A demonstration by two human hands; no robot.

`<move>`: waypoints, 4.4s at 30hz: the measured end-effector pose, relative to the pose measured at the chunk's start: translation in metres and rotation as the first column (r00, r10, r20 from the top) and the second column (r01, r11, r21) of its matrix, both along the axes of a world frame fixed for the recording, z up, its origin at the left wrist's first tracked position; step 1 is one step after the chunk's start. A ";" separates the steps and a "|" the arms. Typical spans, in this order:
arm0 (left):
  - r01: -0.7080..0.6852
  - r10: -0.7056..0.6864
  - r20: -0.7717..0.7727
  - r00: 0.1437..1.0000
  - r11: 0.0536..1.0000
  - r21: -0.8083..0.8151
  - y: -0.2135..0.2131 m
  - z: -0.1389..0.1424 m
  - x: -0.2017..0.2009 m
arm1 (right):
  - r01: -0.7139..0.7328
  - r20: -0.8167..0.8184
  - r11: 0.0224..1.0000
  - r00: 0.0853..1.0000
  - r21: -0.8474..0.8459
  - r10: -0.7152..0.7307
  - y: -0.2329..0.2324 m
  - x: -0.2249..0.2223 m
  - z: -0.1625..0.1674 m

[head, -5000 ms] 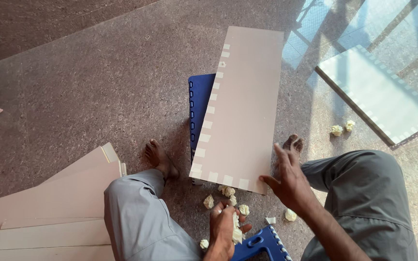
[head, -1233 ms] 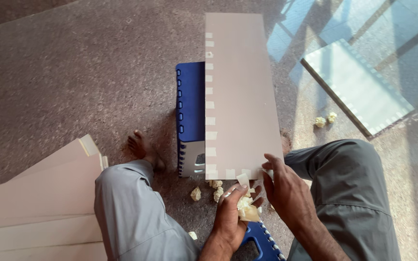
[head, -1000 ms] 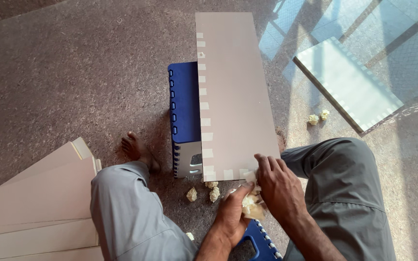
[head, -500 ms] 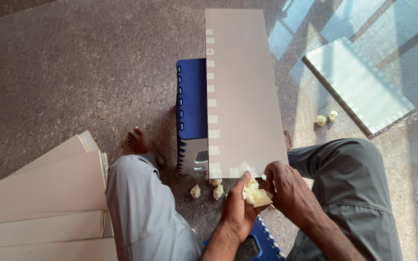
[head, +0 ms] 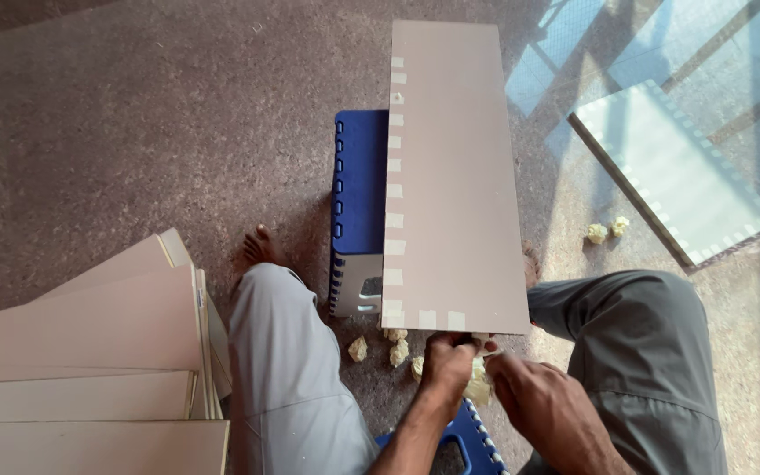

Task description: The person sits on the floor and applies small pieces of masking tape one at a time along the edges of flat boards, pressing each tape tab down by hand and discarding crumpled tape scraps onto the floor. They rotate and reposition a board to tape its remaining edges.

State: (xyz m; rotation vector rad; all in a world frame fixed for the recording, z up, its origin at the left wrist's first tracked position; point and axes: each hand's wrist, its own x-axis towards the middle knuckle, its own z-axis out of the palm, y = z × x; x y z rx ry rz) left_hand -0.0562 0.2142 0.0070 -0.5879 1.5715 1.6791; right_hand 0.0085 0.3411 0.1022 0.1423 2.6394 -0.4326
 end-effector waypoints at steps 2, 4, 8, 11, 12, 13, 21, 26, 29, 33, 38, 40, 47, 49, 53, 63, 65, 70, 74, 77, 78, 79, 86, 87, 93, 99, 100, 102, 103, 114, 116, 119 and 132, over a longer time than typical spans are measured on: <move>-0.002 -0.001 -0.025 1.000 0.994 -0.113 0.005 -0.009 -0.010 | -0.099 -0.359 0.993 0.930 -0.056 0.073 -0.001 -0.009 0.002; -0.019 0.007 -0.068 0.998 0.983 -0.183 0.009 -0.014 -0.017 | -0.183 -0.548 0.981 0.828 -0.068 0.116 -0.006 -0.025 0.001; -0.086 0.079 -0.048 0.996 0.981 -0.176 0.005 -0.012 -0.019 | -0.104 -0.485 0.979 0.875 -0.176 0.006 -0.019 -0.053 0.002; -0.151 0.152 0.010 0.988 0.986 -0.070 0.000 -0.001 -0.015 | 0.035 -0.317 0.978 0.943 -0.207 -0.101 -0.025 -0.066 0.004; -0.190 0.190 0.016 0.982 0.982 -0.012 -0.001 0.004 -0.012 | 0.072 -0.255 0.978 0.959 -0.195 -0.122 -0.029 -0.067 0.004; -0.218 0.216 0.043 0.976 0.975 0.044 -0.004 0.009 -0.007 | 0.040 -0.340 0.985 0.936 -0.168 -0.096 -0.033 -0.067 0.004; -0.264 0.221 0.261 0.940 0.954 0.141 -0.049 0.059 0.012 | 0.034 -0.419 0.999 0.907 -0.026 -0.041 -0.059 -0.070 0.004; -0.319 0.277 0.211 0.937 0.926 0.202 -0.083 0.050 0.015 | 0.124 -0.380 0.985 0.911 -0.123 -0.162 -0.070 -0.076 0.012; -0.302 0.274 0.196 0.941 0.945 0.128 -0.086 0.037 0.006 | 0.068 -0.477 0.985 0.868 -0.158 -0.137 -0.078 -0.077 0.014; -0.132 0.133 0.061 0.989 0.991 -0.016 -0.077 0.028 -0.007 | -0.028 -0.504 0.990 0.863 -0.135 -0.045 -0.081 -0.080 0.013; -0.120 0.118 0.057 0.991 0.992 0.030 -0.063 0.024 -0.004 | 0.027 -0.445 0.961 0.883 -0.275 -0.152 -0.076 -0.079 0.004; -0.141 0.139 0.042 0.989 0.988 0.059 -0.061 0.019 -0.003 | 0.034 -0.461 0.947 0.867 -0.321 -0.188 -0.073 -0.077 0.000; -0.168 0.165 0.046 0.985 0.983 0.079 -0.064 0.018 0.000 | -0.112 -0.554 0.994 0.828 -0.013 0.087 -0.075 -0.066 -0.009; -0.150 0.150 0.003 0.989 0.985 0.087 -0.062 0.025 0.000 | -0.185 -0.586 0.969 0.772 0.163 0.245 -0.075 -0.069 -0.010; -0.143 0.144 -0.011 0.990 0.989 0.044 -0.062 0.039 0.001 | 0.044 -0.423 0.988 0.900 -0.149 -0.104 -0.069 -0.072 -0.013; -0.063 0.073 -0.082 0.994 0.991 0.122 -0.053 0.017 0.000 | -0.017 -0.104 0.954 0.994 -0.299 -0.015 -0.039 -0.026 -0.029; -0.037 0.043 -0.085 0.995 0.997 0.064 -0.049 0.005 -0.004 | 0.075 -0.134 0.974 0.985 -0.212 -0.105 -0.036 -0.026 -0.024; 0.020 -0.060 -0.144 0.988 0.964 -0.266 -0.037 -0.036 -0.017 | 0.054 -0.405 0.959 0.899 -0.277 -0.168 -0.052 -0.040 -0.002; -0.064 -0.047 -0.352 0.935 0.953 -0.296 -0.026 -0.053 -0.012 | -0.061 -0.383 0.978 0.923 -0.198 -0.020 -0.072 -0.073 0.000; -0.113 0.019 -0.314 0.949 0.952 -0.284 -0.027 -0.048 0.001 | -0.098 -0.459 0.993 0.886 -0.062 0.059 -0.076 -0.079 -0.006; -0.129 0.038 -0.303 0.952 0.950 -0.286 -0.033 -0.040 0.003 | -0.104 -0.495 0.994 0.866 -0.039 0.071 -0.077 -0.080 -0.009; -0.148 0.113 -0.203 0.973 0.975 -0.164 -0.040 -0.029 0.001 | -0.092 -0.483 0.995 0.874 -0.041 0.061 -0.077 -0.083 -0.012; -0.369 0.354 0.148 0.923 0.926 0.085 -0.086 0.059 0.004 | -0.062 -0.288 0.954 0.957 -0.295 -0.027 -0.062 -0.103 -0.020; -0.368 0.353 0.155 0.923 0.927 0.076 -0.088 0.065 0.003 | -0.104 -0.292 0.940 0.956 -0.324 0.005 -0.062 -0.103 -0.019; -0.172 0.179 -0.060 0.982 0.980 0.104 -0.089 0.062 0.002 | -0.029 -0.504 0.926 0.845 -0.376 -0.178 -0.075 -0.076 -0.017; -0.240 0.250 -0.056 0.967 0.961 0.140 -0.105 0.061 0.007 | -0.235 -0.657 0.960 0.702 0.150 0.274 -0.087 -0.086 -0.021; -0.225 0.237 -0.092 0.967 0.966 0.125 -0.106 0.063 0.007 | -0.175 -0.581 0.977 0.786 0.118 0.211 -0.088 -0.088 -0.020; -0.202 0.214 -0.161 0.964 0.975 0.089 -0.112 0.067 0.008 | -0.051 -0.405 0.996 0.911 0.068 0.074 -0.091 -0.091 -0.018; -0.187 0.192 -0.097 0.976 0.980 0.064 -0.114 0.067 0.008 | 0.017 -0.389 0.997 0.920 -0.081 -0.047 -0.091 -0.091 -0.017; -0.230 0.251 -0.150 0.956 0.962 0.144 -0.093 -0.004 -0.008 | -0.022 -0.175 0.916 0.983 -0.401 -0.053 -0.080 -0.036 -0.004; -0.127 0.123 -0.179 0.976 0.992 -0.010 -0.091 -0.014 -0.012 | -0.010 -0.286 0.950 0.955 -0.312 -0.084 -0.080 -0.035 0.001; -0.021 0.002 -0.089 0.996 0.976 -0.219 -0.080 -0.020 -0.023 | -0.049 -0.467 0.976 0.883 -0.213 -0.058 -0.089 -0.047 0.007; 0.003 -0.143 -0.360 0.922 0.932 -0.362 -0.078 -0.009 -0.008 | -0.038 -0.483 0.992 0.875 -0.124 -0.027 -0.102 -0.086 0.003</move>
